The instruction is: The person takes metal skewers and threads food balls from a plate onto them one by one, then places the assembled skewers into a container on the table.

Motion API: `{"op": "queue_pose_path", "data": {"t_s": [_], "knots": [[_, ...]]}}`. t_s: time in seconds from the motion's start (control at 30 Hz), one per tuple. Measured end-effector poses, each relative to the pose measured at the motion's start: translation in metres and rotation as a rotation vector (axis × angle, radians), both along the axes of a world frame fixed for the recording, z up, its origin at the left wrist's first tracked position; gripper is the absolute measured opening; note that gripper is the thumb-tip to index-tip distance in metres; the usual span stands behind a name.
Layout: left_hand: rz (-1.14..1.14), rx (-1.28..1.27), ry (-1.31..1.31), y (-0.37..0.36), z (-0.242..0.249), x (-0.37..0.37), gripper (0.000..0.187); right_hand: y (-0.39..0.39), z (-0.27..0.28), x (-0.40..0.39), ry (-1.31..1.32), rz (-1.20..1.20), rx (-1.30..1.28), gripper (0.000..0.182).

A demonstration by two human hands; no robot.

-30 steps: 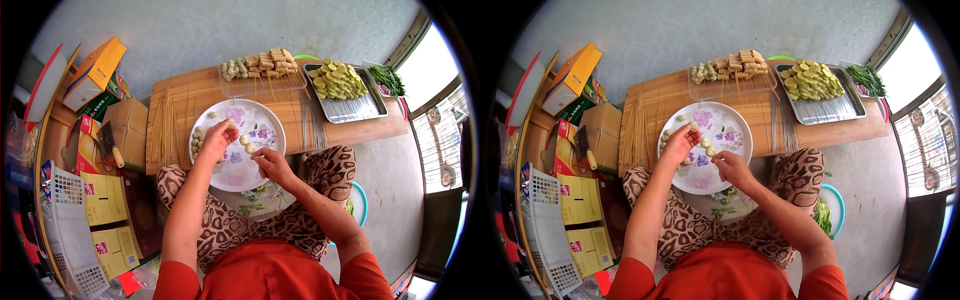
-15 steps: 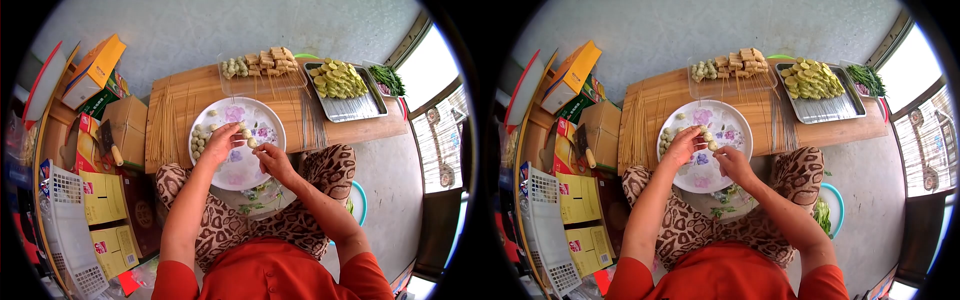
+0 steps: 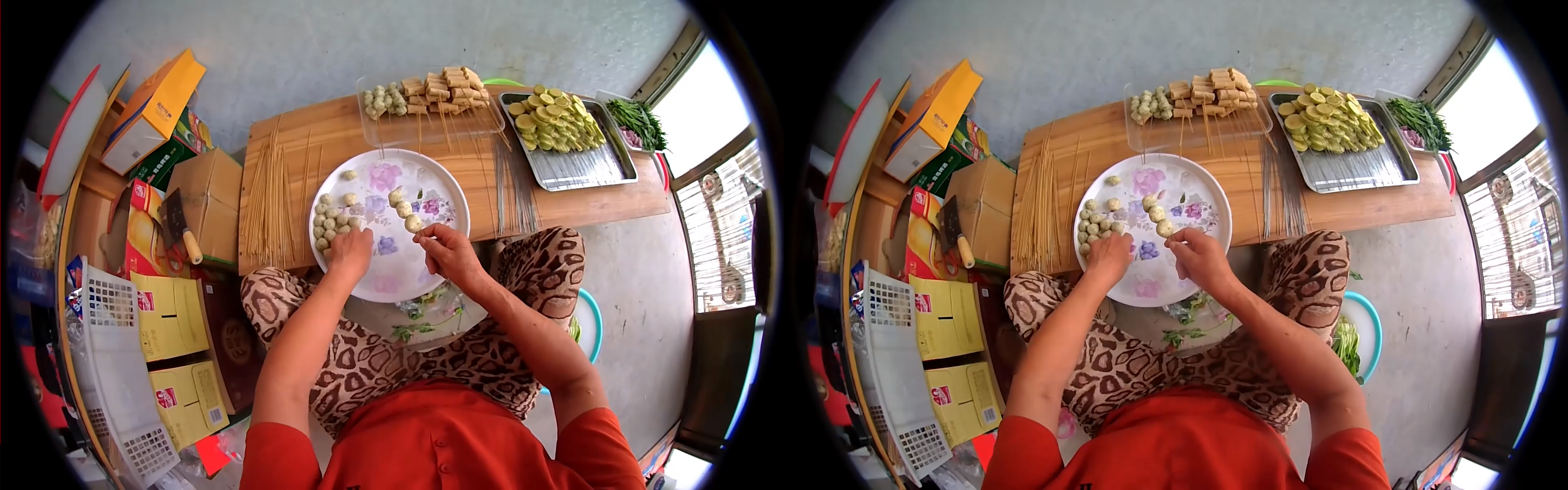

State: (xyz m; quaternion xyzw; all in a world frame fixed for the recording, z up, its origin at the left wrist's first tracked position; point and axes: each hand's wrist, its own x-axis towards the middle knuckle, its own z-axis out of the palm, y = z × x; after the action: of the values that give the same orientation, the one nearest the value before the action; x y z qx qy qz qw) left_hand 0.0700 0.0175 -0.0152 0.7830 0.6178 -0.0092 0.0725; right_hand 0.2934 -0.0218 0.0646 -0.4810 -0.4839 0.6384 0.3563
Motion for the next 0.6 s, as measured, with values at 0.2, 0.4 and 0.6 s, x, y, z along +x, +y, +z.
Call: {"op": "queue_pose_path", "data": {"t_s": [0.2, 0.4, 0.6], "knots": [[0.087, -0.245, -0.497, 0.018, 0.029, 0.004, 0.023, -0.004, 0.005, -0.002, -0.035, 0.026, 0.022, 0.017], [0.528, -0.485, -1.927, 0.042, 0.04, -0.011, 0.026, -0.007, 0.01, -0.003, -0.028, 0.084, 0.019, 0.018], [0.569, -0.518, -2.057, 0.043, 0.044, -0.014, 0.019, -0.011, 0.006, -0.006, -0.044, 0.121, 0.055, 0.018]]}}
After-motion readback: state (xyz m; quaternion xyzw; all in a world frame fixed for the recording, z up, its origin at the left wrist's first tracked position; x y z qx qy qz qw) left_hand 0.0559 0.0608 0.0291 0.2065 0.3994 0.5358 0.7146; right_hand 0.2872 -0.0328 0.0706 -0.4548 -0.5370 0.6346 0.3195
